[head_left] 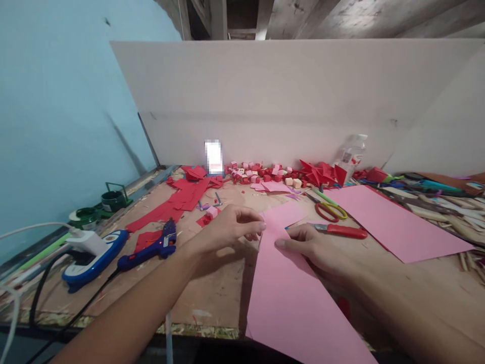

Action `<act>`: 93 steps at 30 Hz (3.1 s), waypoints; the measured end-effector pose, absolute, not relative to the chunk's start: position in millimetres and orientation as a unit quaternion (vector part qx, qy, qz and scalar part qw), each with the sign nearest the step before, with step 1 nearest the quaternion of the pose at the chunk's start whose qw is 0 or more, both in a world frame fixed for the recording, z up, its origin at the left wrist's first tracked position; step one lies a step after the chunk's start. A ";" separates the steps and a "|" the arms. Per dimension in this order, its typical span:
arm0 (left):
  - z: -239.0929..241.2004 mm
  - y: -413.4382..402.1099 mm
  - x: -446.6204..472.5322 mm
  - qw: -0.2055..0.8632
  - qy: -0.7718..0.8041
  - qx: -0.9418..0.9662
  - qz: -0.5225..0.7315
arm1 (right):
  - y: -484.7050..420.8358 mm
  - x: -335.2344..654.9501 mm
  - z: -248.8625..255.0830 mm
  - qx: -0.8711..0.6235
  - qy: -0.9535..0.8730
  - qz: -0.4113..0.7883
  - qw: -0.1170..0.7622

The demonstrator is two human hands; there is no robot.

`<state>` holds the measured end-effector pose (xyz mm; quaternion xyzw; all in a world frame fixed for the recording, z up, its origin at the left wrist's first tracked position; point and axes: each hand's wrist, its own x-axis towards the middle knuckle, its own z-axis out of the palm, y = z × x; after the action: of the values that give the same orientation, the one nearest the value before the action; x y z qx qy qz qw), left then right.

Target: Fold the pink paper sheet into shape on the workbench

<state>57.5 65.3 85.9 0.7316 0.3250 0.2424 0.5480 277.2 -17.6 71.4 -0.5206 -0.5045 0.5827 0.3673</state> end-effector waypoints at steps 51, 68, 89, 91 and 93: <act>96.3 70.4 47.8 0.481 0.298 0.788 0.244 | -11.0 277.5 61.2 -0.491 -0.546 0.567 0.373; 92.9 59.3 63.8 0.417 0.316 0.799 0.297 | -11.8 274.6 62.4 -0.496 -0.586 0.541 0.343; 87.5 50.4 66.5 0.557 0.293 0.763 0.150 | -2.9 282.6 60.8 -0.468 -0.450 0.569 0.505; 85.9 52.1 66.6 0.550 0.301 0.760 0.170 | -3.6 282.8 61.5 -0.467 -0.449 0.581 0.493; 83.9 54.7 66.1 0.541 0.312 0.757 0.191 | -5.4 282.0 62.2 -0.474 -0.448 0.597 0.468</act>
<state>66.1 54.7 83.9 0.7571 0.3122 0.1911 0.5411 282.0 -5.4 62.2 -0.4738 -0.4483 0.5965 0.4677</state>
